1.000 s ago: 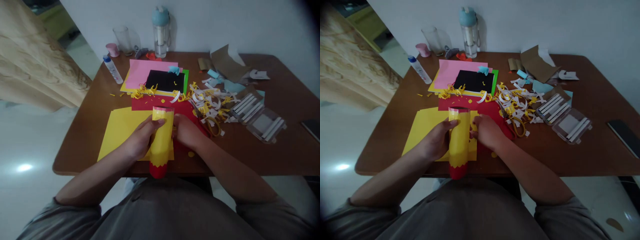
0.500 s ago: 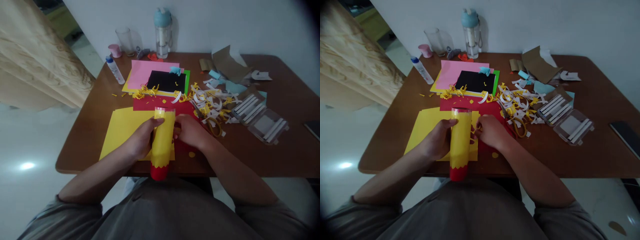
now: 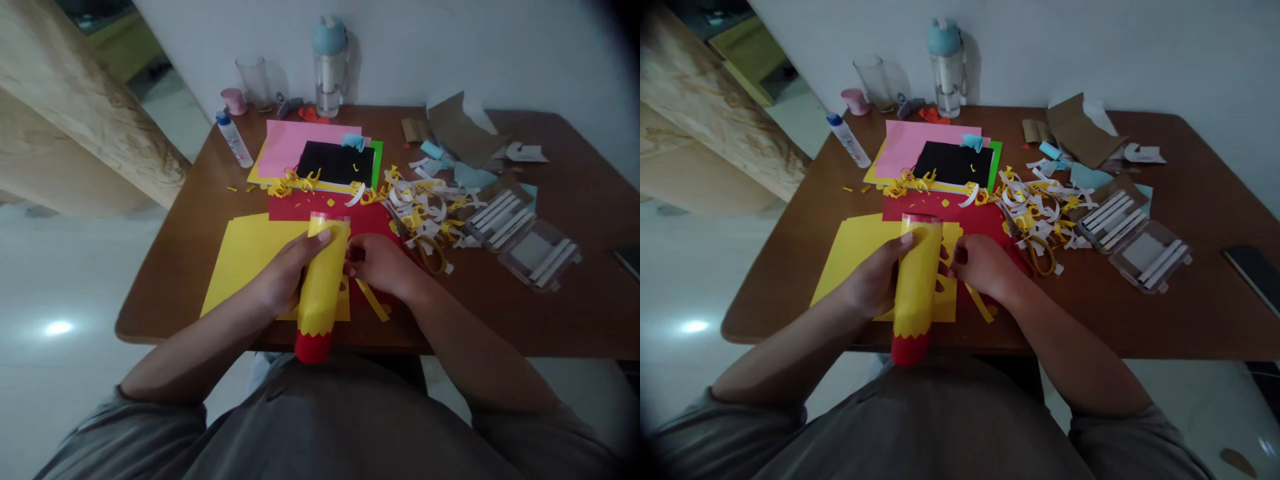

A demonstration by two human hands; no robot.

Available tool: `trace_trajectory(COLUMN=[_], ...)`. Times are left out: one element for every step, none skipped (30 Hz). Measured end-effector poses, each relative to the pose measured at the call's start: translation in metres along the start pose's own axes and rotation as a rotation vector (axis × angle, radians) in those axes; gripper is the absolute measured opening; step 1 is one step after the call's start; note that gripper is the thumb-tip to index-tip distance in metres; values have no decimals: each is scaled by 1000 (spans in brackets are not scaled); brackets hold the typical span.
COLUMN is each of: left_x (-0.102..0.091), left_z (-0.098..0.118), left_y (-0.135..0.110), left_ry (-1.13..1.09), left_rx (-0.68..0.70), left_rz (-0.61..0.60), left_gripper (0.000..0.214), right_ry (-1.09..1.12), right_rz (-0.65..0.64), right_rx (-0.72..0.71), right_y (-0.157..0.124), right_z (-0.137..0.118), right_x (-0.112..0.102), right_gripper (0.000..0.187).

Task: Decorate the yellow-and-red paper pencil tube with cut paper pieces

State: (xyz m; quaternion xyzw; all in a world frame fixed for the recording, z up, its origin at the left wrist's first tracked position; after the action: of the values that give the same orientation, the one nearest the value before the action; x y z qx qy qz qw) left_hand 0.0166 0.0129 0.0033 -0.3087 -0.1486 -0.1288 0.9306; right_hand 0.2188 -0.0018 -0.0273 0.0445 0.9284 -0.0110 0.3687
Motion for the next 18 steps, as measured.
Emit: trace_trajectory(left_x=[0, 1, 1, 0, 0, -1, -1, -2, -2, -2, -2, -2, -2, -2, -1, -1, -1, -1], left_z=[1, 1, 1, 1, 0, -1, -2, -2, -3, -4, -4, -4, -4, -4, -4, -4, -5, -5], left_y=[-1, -1, -1, -1, 0, 0, 1, 1, 1, 1, 1, 1, 1, 1, 0, 0, 0, 0], left_ry=[-9, -14, -18, -22, -26, -28, -30, -33, -37, -42, -46, -51, -53, -51, -46, -40, -33, -30], left_rx=[6, 3, -5, -13, -18, -21, -19, -15, -8, -2, 3, 7, 8, 6, 3, -2, -7, -7], left_rz=[-7, -6, 1, 14, 28, 39, 45, 45, 40, 30, 17, 3, -11, -19, -25, -31, -40, -51], left_gripper=[59, 58, 57, 57, 56, 56, 55, 56, 56, 57, 57, 57, 58, 59, 60, 61, 63, 64], right_ry=[18, 32, 59, 102, 180, 284, 402, 527, 645, 742, 822, 883, 923, 939, 936, 914, 880, 844], right_rz=[21, 47, 69, 94, 131, 169, 207, 240, 265, 280, 285, 290, 302, 323, 361, 419, 486, 545], right_rx=[35, 60, 80, 92, 103, 113, 124, 140, 159, 174, 184, 185, 173, 148, 113, 68, 19, -34], right_y=[2, 4, 6, 7, 9, 10, 11, 12, 12, 12, 13, 13, 12, 12, 11, 9, 7, 4], right_z=[2, 5, 7, 9, 11, 13, 14, 16, 17, 18, 19, 19, 18, 17, 16, 13, 10, 7], right_x=[-6, -13, -20, -27, -34, -40, -45, -49, -51, -52, -53, -52, -51, -50, -49, -48, -47, -47], right_gripper=[14, 12, 10, 11, 14, 19, 28, 42, 55, 64, 64, 57, 47, 36, 27, 18, 11, 6])
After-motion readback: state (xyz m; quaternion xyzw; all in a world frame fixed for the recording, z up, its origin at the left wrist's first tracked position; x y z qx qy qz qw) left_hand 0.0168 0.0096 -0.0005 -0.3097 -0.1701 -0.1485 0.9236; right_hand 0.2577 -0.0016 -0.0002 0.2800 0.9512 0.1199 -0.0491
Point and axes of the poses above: each hand's wrist, its own y-axis towards the middle knuckle, its own x-axis out of the palm, z = x × y, the point moved 2 cm from there along y, towards the middle knuckle, and after that the axes turned 15 degrees about z, right-handed, at the moved point
